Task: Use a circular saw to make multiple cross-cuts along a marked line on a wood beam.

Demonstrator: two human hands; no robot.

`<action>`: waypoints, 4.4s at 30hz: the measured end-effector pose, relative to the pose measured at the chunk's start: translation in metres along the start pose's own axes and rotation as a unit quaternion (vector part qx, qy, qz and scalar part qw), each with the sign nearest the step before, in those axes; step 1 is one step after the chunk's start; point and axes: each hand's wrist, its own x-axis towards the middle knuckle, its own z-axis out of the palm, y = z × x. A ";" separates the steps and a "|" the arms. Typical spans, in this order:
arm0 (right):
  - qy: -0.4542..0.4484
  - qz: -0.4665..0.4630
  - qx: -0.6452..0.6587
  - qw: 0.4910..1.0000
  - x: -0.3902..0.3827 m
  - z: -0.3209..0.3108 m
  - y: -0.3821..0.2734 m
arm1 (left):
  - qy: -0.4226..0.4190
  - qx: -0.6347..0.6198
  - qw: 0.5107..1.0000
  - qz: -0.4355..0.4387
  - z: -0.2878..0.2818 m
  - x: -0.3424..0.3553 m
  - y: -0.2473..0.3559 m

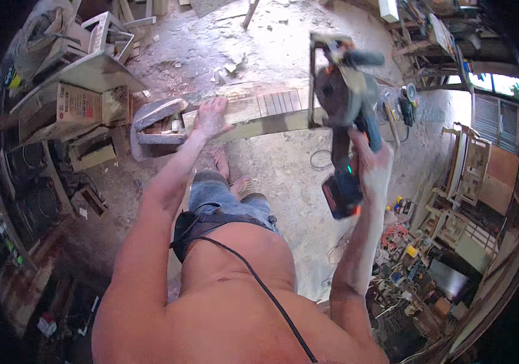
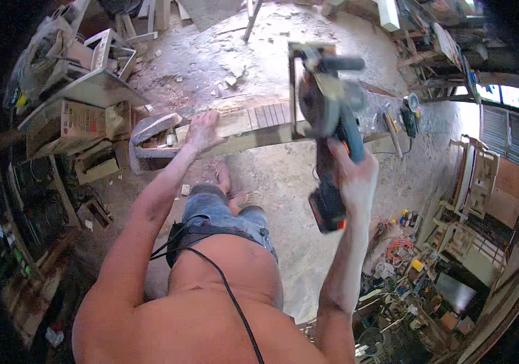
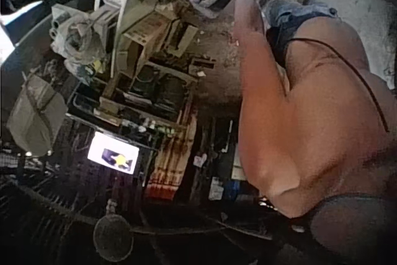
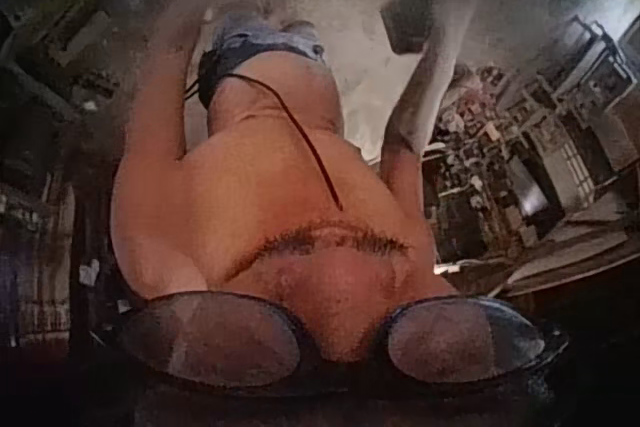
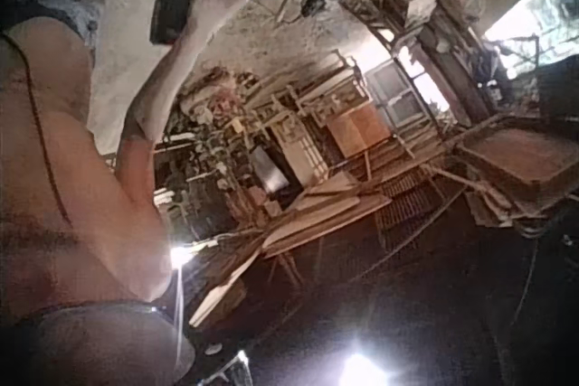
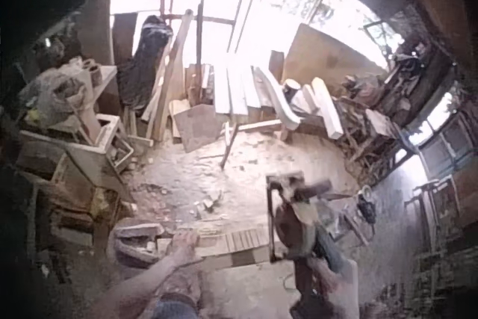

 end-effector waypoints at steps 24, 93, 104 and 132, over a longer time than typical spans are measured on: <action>0.002 0.508 0.224 0.832 -0.263 -0.109 0.663 | -0.371 -0.238 0.857 -0.267 -0.097 0.043 -0.010; -0.131 0.561 0.261 0.775 0.113 -0.188 0.595 | 0.314 -0.239 0.867 -0.305 -0.286 0.536 -0.045; -0.138 0.591 0.297 0.737 0.138 -0.235 0.634 | 0.293 -0.074 0.920 -0.249 -0.234 0.462 0.024; -0.095 0.570 0.274 0.769 0.218 -0.275 0.583 | 0.279 0.166 0.924 -0.205 -0.293 0.641 0.100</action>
